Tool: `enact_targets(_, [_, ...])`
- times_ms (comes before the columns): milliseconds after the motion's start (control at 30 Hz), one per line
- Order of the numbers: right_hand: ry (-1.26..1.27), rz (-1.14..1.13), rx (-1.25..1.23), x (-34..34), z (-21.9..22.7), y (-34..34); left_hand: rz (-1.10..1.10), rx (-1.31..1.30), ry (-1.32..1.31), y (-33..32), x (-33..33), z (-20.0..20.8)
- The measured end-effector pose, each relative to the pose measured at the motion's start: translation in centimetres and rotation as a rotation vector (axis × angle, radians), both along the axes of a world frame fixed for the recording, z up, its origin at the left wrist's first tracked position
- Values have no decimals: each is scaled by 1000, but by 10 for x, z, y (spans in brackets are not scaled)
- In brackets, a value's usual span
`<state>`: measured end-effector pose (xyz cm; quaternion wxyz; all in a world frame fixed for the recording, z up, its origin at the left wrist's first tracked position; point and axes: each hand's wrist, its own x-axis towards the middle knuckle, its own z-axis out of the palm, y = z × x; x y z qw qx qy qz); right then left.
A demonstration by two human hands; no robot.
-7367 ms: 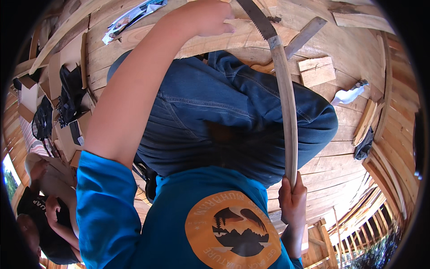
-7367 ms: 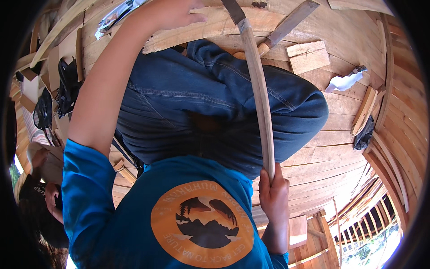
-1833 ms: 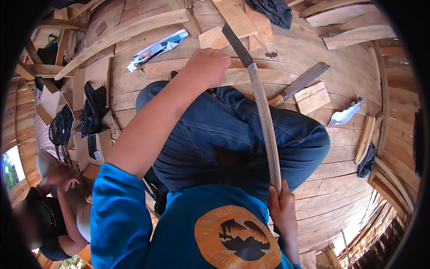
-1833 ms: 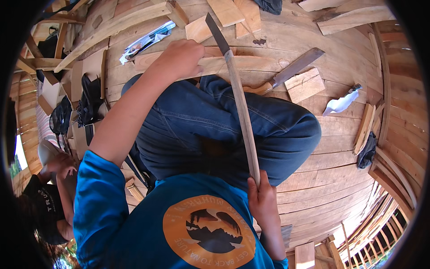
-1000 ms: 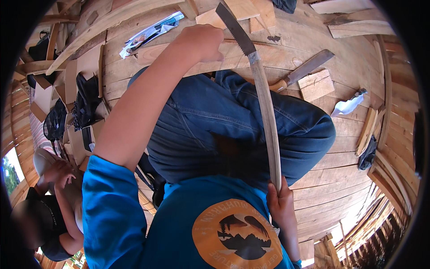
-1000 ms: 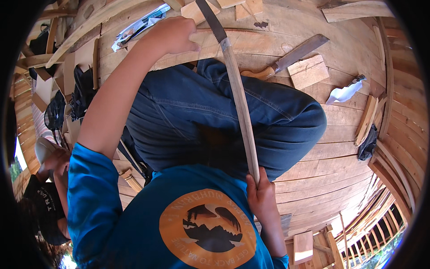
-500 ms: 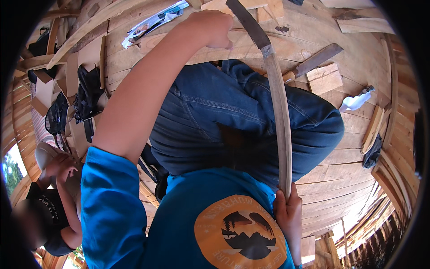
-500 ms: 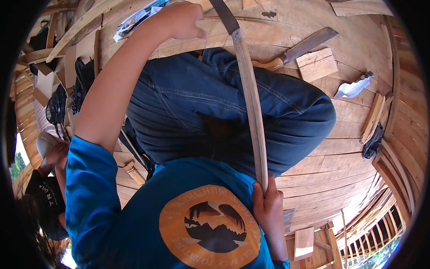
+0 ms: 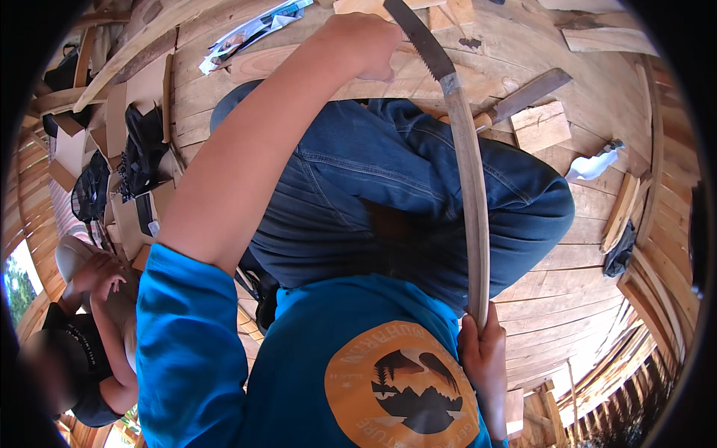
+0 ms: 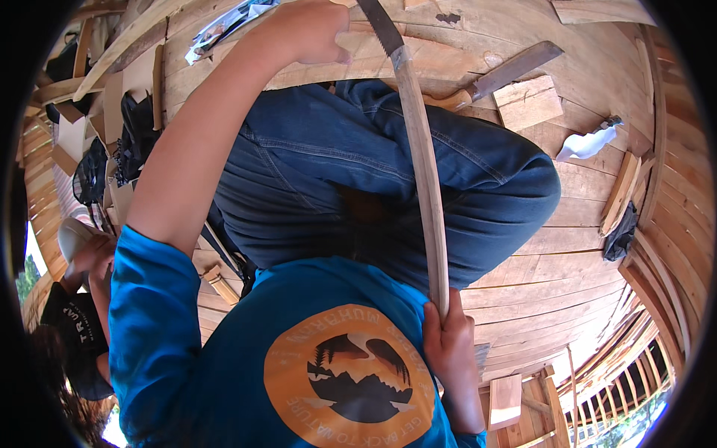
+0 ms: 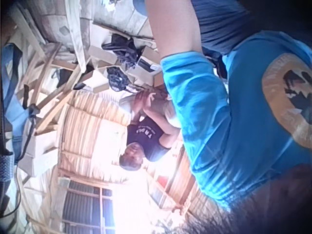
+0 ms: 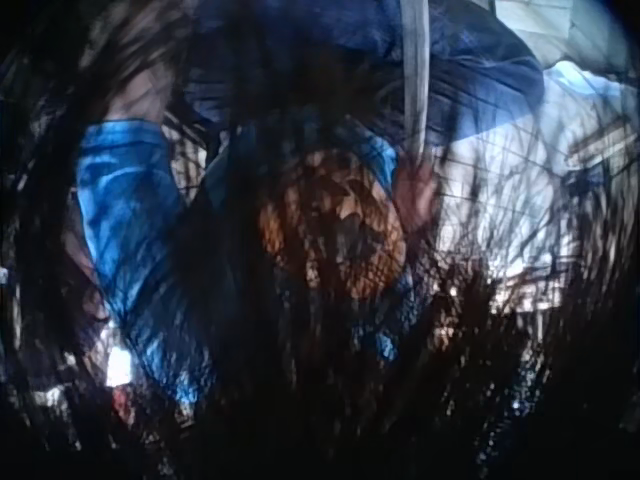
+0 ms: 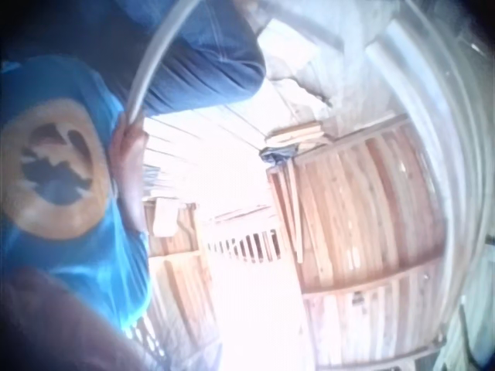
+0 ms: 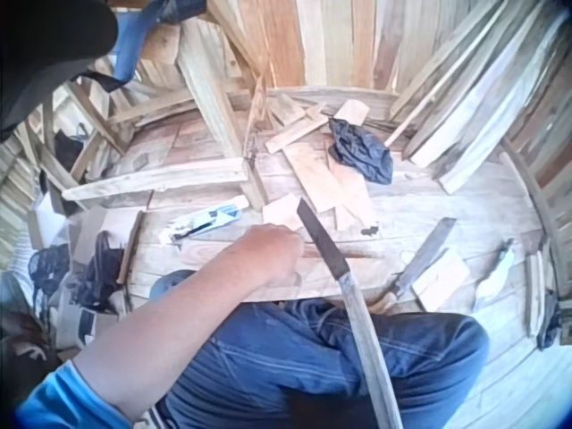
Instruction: The person shaves a piece of wood using a large knife while sitting on the floor, holding the wood steady and pulling the blade towards themselves to remove thin strips.
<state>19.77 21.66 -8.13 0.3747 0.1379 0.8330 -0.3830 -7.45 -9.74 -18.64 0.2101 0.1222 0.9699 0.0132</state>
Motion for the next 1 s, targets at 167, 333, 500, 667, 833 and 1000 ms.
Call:
enact_targets(167, [-24,23,-84,-14,-35,-4,21,-70,-93,7,-1,17])
enact_targets(333, [228,316,-132,-42,-50,18,-5,13,-28,0,6,20])
enact_targets(500, [291,221,-138,-124,-64,-34,-10,45,-12,-1,11,24])
enact_targets(667, [91,-162,-562,-177,-115,-77,-19,117,94,0,12,12])
enact_targets(833, [62,-117,-504,-175,-101,-70,33,120,38,-8,7,14])
enact_targets(1000, [167,-38,-283,-143,-73,-71,20,103,54,-8,8,14])
